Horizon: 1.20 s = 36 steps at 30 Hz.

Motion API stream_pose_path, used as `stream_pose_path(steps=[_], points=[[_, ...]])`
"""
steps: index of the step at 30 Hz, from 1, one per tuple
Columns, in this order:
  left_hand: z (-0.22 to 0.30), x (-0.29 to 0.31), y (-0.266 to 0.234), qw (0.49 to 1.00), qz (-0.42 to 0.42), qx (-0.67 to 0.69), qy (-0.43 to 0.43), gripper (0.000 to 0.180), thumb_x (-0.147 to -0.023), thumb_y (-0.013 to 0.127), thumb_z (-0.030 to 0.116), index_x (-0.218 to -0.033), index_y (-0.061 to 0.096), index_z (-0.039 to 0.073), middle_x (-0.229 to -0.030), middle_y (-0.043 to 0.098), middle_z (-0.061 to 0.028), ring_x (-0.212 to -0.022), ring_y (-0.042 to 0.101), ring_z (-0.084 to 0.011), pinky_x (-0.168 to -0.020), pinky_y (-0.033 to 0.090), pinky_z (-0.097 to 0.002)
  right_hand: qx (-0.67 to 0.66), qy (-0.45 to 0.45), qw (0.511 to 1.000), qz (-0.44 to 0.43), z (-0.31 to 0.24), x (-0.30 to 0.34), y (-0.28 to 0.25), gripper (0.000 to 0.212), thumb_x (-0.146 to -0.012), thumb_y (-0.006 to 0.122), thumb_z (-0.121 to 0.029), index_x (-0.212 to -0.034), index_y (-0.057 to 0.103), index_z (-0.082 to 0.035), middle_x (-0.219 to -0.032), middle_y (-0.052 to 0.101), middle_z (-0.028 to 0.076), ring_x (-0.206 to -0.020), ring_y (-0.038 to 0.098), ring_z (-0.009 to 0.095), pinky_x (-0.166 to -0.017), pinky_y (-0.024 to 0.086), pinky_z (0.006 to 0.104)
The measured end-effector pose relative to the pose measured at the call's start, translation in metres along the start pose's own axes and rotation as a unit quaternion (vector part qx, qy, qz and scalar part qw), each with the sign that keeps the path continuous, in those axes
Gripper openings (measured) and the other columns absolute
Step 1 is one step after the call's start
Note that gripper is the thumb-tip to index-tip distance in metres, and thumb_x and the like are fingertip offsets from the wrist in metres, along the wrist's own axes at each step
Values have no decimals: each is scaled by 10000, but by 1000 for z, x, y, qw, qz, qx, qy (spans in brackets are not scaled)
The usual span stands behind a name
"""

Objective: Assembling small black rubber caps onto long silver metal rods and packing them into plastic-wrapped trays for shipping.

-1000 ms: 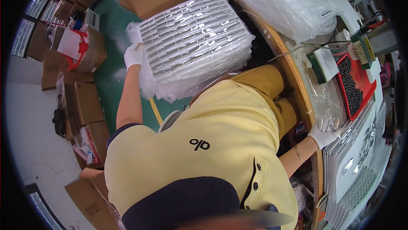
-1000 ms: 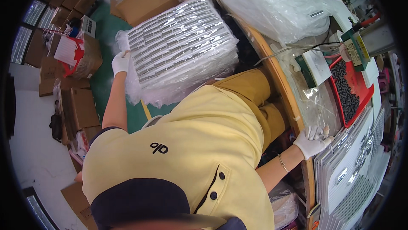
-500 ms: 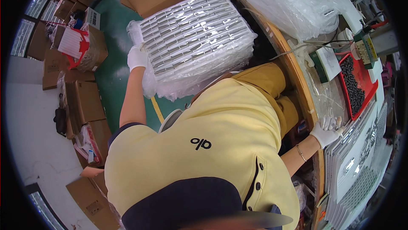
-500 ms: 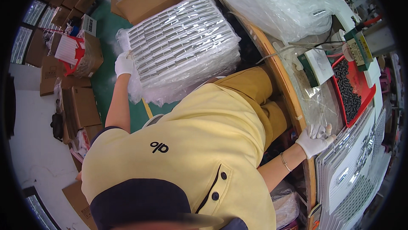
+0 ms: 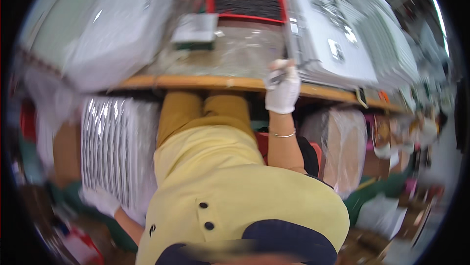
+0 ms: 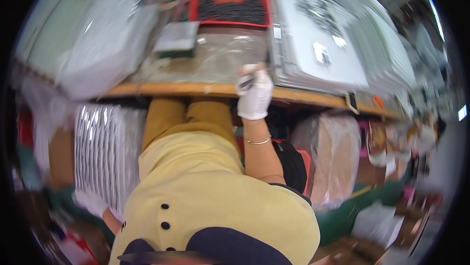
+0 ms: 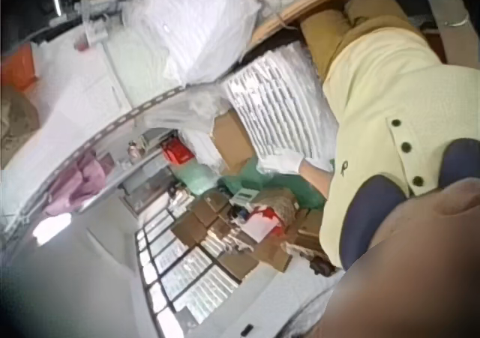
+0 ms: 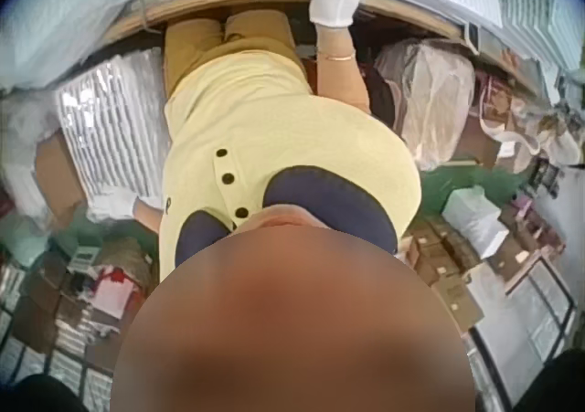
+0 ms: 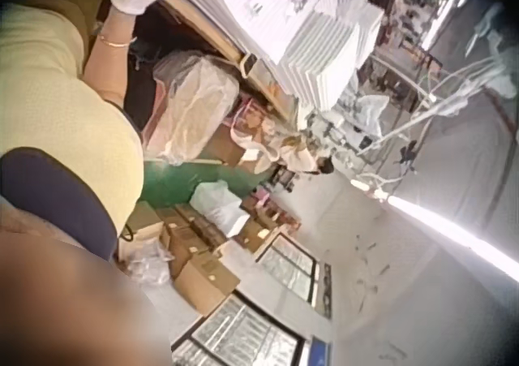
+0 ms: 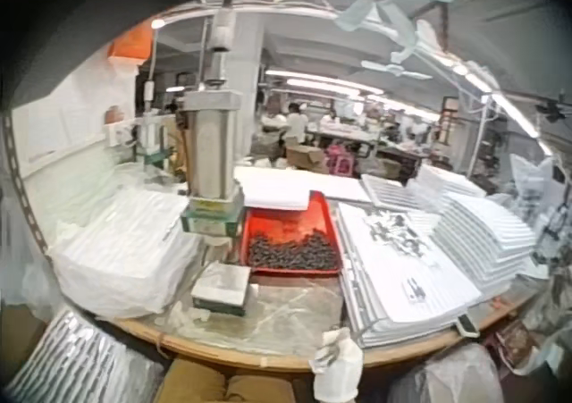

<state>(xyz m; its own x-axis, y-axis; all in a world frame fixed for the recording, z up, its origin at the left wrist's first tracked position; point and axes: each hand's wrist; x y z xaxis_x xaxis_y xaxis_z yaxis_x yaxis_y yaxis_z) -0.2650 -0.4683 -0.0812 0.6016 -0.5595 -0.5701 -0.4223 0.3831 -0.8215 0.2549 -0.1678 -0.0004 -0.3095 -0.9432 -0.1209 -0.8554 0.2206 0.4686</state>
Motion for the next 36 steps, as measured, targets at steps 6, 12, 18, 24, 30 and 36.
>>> stream_pose_path(steps=[6,12,18,24,30,36], points=[[244,-43,-38,826,-191,523,92,345,-873,466,42,-1202,524,-44,-1207,556,-150,-1112,526,-246,-967,391,-329,250,-153,948,123,-104,-4,-63,173,-926,525,-143,-924,615,4,-864,631,56,-744,545,99,-702,441,244],[488,-25,-119,548,-411,592,424,348,-798,600,86,-1134,570,0,-1014,599,-133,-910,599,-212,-828,455,-290,279,-132,902,304,-141,-47,-179,169,-903,552,-155,-943,669,-39,-664,496,-49,-526,379,29,-478,301,170],[626,19,-140,407,-555,621,375,359,-861,602,194,-1152,571,-14,-1088,606,-114,-883,611,-163,-795,476,-268,478,-136,816,296,-121,-63,-203,182,-860,610,-178,-926,673,-21,-649,567,10,-583,494,89,-550,398,263],[708,9,-202,117,-803,573,110,473,-940,489,256,-1317,375,-5,-1270,479,-171,-1090,531,-234,-881,454,-306,602,-14,766,224,-151,-129,-173,344,-802,631,-354,-921,683,-36,-766,659,174,-725,646,264,-681,482,339],[757,23,-203,210,-847,487,36,428,-936,495,265,-1259,383,7,-1304,428,-163,-1084,511,-240,-875,465,-330,746,83,639,171,-138,-171,-166,443,-771,597,-457,-930,691,-54,-875,645,238,-876,621,377,-779,478,415],[672,-28,-168,166,-763,528,334,488,-892,575,192,-1315,428,-1,-1179,572,-67,-967,569,-112,-860,459,-271,496,-44,837,226,-150,-97,-153,315,-918,538,-257,-1035,647,14,-703,507,-13,-580,403,86,-523,338,250]])
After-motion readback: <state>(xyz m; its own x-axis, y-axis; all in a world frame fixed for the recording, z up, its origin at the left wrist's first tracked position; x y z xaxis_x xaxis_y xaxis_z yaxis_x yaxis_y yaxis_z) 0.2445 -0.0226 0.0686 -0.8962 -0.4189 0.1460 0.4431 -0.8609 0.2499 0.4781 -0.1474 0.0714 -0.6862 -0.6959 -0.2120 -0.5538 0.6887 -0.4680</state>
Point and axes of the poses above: each hand's wrist, its own x-axis away from the middle knuckle, its own y-axis out of the palm, z = x × y
